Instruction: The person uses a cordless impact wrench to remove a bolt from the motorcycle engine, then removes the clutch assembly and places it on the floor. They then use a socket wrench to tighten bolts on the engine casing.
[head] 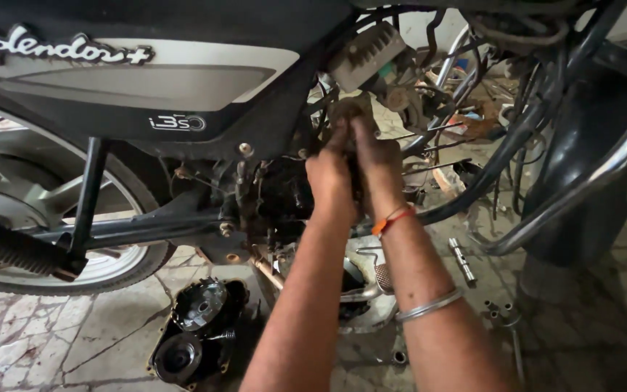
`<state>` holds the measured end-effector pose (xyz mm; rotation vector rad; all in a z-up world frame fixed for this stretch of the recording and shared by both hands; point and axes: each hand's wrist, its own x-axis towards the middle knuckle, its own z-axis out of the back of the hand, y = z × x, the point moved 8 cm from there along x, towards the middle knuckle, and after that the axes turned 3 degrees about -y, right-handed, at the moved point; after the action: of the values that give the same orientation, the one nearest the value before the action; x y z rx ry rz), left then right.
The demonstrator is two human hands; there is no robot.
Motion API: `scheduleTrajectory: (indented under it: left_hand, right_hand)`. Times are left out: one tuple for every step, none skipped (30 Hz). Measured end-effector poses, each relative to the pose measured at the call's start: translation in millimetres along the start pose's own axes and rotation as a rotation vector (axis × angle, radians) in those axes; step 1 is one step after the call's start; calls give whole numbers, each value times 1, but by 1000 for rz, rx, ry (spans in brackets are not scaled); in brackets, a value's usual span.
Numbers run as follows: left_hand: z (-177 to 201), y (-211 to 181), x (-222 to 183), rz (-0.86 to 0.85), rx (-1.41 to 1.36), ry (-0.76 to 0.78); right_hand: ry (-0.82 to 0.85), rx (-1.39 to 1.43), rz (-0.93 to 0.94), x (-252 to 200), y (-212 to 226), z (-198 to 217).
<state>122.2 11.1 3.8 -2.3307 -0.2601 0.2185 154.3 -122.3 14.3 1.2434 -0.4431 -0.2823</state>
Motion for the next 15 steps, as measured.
scheduleTrajectory:
  left_hand:
    - [1,-3,-2,3,-1,0]
    - [1,-6,-4,29,-37,19]
    - [1,-9,-6,55,-74,39]
    - [2,-9,-4,55,-76,36]
    - [1,-8,-4,56,-65,46]
    - [4,-8,-4,55,-48,52]
    - [4,-14,-7,54,-45,46]
    - [2,-19,-10,24,-16,24]
    - [-1,-24,-14,-7,14,2]
    - [-2,-22,-13,-3,17,3]
    - [-2,-20,-11,12,2,-13]
    - [-2,-20,-6,18,-18,-31]
    - [-1,-14,3,13,-19,-30]
    - [3,-7,9,-15,-49,-24]
    - [7,1,14,-43,-79,-18]
  right_hand:
    - [-2,-2,-2,-8,7,3]
    - [-2,47,-71,-16,9,4]
    - [-3,96,-139,-24,12,5]
    - [-1,94,-139,-23,9,2]
    - [18,186,-136,-22,7,-3]
    - [39,281,-137,-23,3,-9]
    - [45,282,-141,-19,5,-13]
    - [27,201,-167,-12,2,-9]
    - [10,120,-195,-5,1,-5]
    - [7,120,-199,-4,-3,-5]
    - [18,176,-196,-2,-6,-6]
    - [34,233,-184,4,-5,-11]
    - [35,234,-180,0,-3,-14]
    - [21,98,-55,-6,3,-14]
    - [8,-38,71,-14,9,-14]
